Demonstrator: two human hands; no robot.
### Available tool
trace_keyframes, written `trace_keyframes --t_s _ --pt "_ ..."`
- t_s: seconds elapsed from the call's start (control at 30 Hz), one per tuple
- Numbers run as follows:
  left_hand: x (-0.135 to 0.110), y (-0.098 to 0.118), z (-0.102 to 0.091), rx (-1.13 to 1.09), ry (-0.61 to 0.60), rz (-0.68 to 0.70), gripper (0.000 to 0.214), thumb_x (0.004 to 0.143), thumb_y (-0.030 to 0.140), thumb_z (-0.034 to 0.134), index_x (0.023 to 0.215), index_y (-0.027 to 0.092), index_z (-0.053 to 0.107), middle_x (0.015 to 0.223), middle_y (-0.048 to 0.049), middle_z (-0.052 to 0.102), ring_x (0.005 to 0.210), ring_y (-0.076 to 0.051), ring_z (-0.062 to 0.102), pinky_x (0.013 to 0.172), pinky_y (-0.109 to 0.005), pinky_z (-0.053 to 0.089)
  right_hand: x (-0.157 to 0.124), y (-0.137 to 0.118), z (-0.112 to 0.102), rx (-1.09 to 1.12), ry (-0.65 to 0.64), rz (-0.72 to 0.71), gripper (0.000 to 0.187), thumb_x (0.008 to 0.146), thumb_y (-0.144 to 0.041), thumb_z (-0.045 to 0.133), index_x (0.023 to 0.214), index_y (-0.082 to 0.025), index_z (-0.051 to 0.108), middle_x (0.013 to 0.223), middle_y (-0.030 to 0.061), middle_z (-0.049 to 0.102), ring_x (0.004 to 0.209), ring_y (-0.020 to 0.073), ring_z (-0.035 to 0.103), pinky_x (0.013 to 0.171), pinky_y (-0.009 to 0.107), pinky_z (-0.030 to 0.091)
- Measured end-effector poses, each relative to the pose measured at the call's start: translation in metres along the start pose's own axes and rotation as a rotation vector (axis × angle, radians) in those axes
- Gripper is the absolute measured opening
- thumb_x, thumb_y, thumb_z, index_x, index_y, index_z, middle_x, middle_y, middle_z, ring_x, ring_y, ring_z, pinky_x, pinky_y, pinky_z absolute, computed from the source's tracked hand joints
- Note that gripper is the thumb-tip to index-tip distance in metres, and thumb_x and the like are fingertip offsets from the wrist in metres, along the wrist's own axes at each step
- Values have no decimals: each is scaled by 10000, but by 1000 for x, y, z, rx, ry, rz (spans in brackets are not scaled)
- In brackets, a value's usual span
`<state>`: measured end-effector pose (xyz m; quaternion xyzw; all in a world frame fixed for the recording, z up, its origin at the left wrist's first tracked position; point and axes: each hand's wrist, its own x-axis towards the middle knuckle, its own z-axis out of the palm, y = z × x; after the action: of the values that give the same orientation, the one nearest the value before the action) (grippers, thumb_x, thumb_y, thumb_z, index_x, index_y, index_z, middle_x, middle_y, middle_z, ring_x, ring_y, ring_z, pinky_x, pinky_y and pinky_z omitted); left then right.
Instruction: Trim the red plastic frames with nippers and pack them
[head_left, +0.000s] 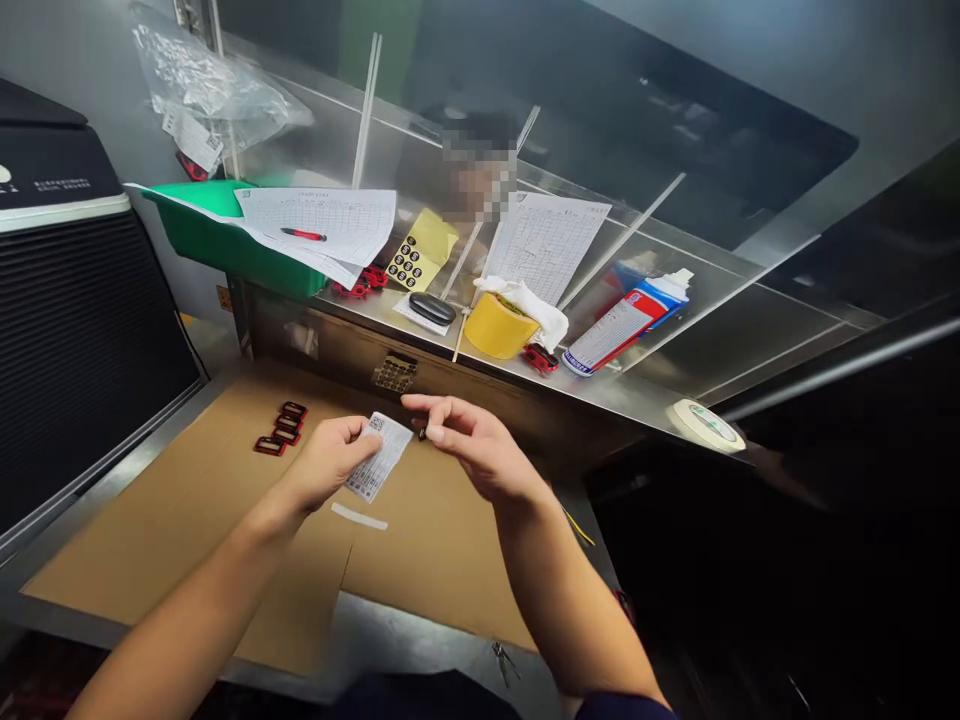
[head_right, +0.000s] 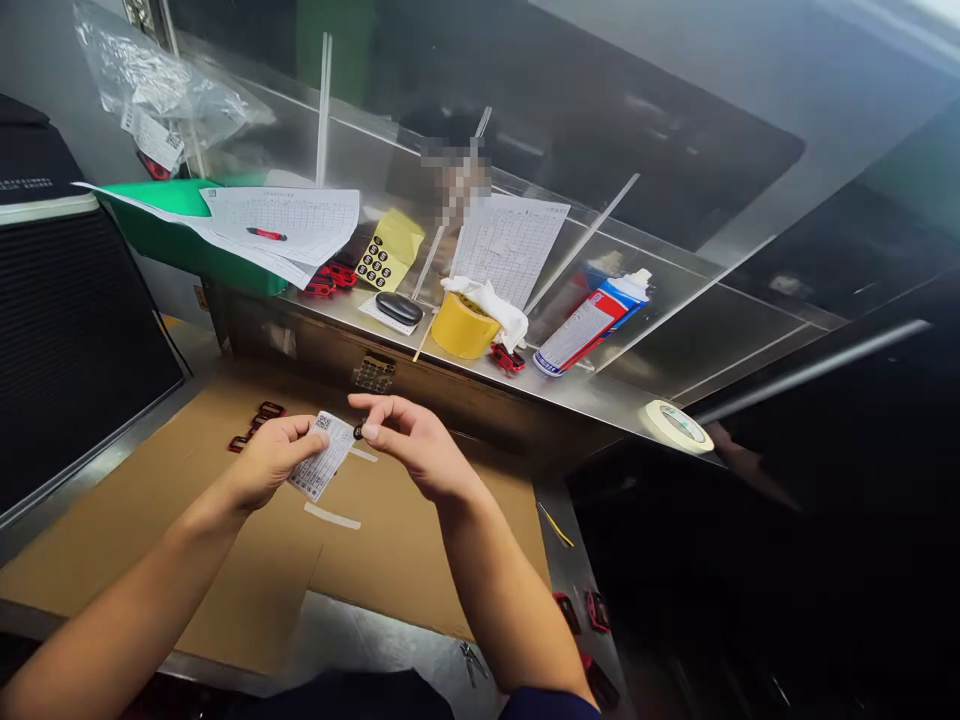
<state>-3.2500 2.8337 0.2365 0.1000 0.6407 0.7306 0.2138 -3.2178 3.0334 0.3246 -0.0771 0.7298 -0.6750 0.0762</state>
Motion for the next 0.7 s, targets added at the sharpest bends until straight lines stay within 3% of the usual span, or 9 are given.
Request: trace_keyframes --t_s 0.1,0.2,0.3,0.4,0.57,0.7 --pt "-29 -14 17 -29 -60 -130 307 731 441 677 752 139 625 623 17 586 503 -98 490 481 -207 371 -46 39 10 240 58 73 284 762 -333 835 963 -250 654 1318 61 659 1213 244 603 1049 435 472" --pt "-48 -26 37 -37 -58 -204 262 739 394 690 711 142 624 596 35 559 497 -76 457 478 -186 333 -77 66 15 366 140 109 500 718 -256 872 1156 -336 645 1246 18 667 1162 224 619 966 385 520" --pt "-61 -36 58 -40 -58 -254 245 723 356 725 664 134 640 547 32 548 468 -75 442 452 -189 292 -107 84 15 376 256 160 737 695 -209 882 1334 -393 564 1092 -9 694 906 160 661 825 315 547" --pt "-75 -47 81 -66 -63 -284 252 675 350 787 712 120 690 561 1 601 475 -99 491 447 -202 313 -136 100 11 368 366 179 831 722 -226 858 1451 -335 476 830 -34 678 703 130 605 696 276 524" --pt "-108 -77 138 -299 154 -170 451 689 420 802 1047 162 709 1028 -84 740 902 -186 661 741 -255 519 -173 127 13 410 713 12 816 771 -271 814 1484 -296 416 832 -47 625 782 119 605 780 268 519" --pt "-130 -101 185 -484 370 -87 451 776 474 735 1056 121 714 1072 -143 741 998 -243 677 867 -341 537 -193 145 27 465 763 9 770 799 -285 793 1470 -315 417 858 -45 589 805 114 599 810 281 527"
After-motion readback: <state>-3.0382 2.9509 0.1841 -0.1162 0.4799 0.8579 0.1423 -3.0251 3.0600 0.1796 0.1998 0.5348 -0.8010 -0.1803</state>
